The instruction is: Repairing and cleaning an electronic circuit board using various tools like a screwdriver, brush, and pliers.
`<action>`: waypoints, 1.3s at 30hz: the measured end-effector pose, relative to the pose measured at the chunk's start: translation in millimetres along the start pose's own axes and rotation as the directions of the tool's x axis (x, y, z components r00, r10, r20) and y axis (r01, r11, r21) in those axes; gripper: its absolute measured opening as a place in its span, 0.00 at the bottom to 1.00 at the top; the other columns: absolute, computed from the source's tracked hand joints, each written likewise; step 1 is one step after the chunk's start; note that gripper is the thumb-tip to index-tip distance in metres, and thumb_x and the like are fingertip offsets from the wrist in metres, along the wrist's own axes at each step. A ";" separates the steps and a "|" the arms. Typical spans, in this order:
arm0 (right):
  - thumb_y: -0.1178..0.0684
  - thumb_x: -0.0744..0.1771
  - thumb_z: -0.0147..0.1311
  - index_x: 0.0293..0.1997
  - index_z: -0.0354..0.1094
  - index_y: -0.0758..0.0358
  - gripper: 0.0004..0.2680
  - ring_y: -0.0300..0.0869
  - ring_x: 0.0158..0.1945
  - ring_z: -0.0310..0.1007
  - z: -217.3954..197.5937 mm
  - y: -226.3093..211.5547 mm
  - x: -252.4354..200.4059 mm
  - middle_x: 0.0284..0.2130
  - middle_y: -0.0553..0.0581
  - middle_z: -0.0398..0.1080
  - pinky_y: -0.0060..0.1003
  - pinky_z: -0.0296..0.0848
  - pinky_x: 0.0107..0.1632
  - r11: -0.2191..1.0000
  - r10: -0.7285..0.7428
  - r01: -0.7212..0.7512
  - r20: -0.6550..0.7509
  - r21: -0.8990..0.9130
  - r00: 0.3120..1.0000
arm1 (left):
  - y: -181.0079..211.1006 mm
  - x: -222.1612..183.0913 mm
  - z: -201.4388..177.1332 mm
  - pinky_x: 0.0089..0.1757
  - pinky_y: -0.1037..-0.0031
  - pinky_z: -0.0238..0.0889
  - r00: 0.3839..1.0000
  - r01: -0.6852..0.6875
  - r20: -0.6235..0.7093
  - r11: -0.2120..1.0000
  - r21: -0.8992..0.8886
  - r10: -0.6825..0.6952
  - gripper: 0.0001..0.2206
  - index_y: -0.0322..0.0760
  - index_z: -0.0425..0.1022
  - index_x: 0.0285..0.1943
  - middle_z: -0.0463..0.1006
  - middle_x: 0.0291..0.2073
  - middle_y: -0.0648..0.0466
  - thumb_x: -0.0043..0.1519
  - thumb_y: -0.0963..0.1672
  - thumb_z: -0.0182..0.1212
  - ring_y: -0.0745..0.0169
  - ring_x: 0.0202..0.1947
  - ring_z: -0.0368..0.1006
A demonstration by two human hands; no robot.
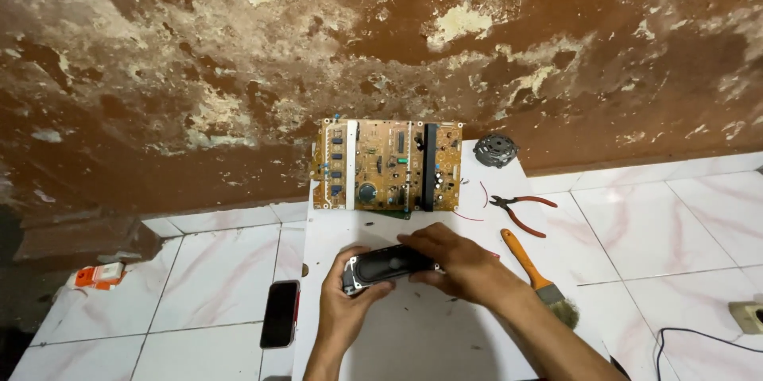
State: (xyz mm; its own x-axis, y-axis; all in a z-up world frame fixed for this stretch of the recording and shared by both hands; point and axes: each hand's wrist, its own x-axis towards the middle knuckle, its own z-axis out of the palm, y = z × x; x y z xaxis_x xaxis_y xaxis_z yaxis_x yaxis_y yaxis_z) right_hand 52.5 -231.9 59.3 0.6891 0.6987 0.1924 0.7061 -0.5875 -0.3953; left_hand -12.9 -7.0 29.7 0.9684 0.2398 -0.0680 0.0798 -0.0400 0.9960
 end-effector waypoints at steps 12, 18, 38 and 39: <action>0.50 0.62 0.68 0.42 0.82 0.53 0.08 0.49 0.42 0.74 37.9 14.9 -29.0 0.36 0.50 0.83 0.46 0.66 0.48 0.994 0.110 -0.112 -0.166 -0.003 0.980 | -7.1 -0.2 -1.7 0.50 0.72 0.71 0.993 -0.005 -0.118 0.991 -0.130 -0.011 0.25 0.47 0.78 0.53 0.81 0.53 0.55 0.44 0.43 0.78 0.59 0.56 0.75; 0.54 0.64 0.62 0.32 0.80 0.53 0.02 0.46 0.36 0.73 37.9 10.7 -22.7 0.30 0.47 0.79 0.41 0.65 0.46 0.996 0.063 -0.073 -0.175 -0.050 0.983 | -12.4 0.0 -0.8 0.47 0.73 0.72 0.995 -0.043 -0.096 0.988 -0.147 0.029 0.25 0.45 0.78 0.54 0.82 0.49 0.54 0.45 0.41 0.78 0.61 0.53 0.75; 0.54 0.65 0.58 0.37 0.80 0.59 0.05 0.48 0.31 0.77 23.0 13.4 12.9 0.30 0.53 0.81 0.45 0.73 0.43 0.977 0.208 -0.165 -0.441 0.134 0.873 | -15.3 -2.7 1.9 0.40 0.76 0.78 0.986 -0.160 -0.030 0.985 0.070 0.163 0.18 0.44 0.78 0.54 0.86 0.43 0.53 0.54 0.44 0.71 0.64 0.42 0.80; 0.54 0.65 0.58 0.37 0.80 0.59 0.05 0.48 0.31 0.77 19.4 9.1 13.8 0.30 0.53 0.81 0.45 0.73 0.43 0.977 0.211 -0.167 -0.444 0.136 0.871 | -18.9 -1.9 1.9 0.40 0.76 0.78 0.986 -0.162 -0.026 0.984 0.072 0.164 0.18 0.44 0.78 0.54 0.86 0.43 0.53 0.54 0.44 0.71 0.64 0.42 0.80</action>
State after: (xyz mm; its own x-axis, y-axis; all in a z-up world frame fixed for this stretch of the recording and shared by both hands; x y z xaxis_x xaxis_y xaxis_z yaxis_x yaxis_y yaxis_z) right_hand 65.2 -219.7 40.9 0.8214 0.3033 0.4831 0.5522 -0.6351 -0.5401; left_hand -15.8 -8.6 10.9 0.9620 0.2551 0.0978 -0.0611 -0.1480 0.9871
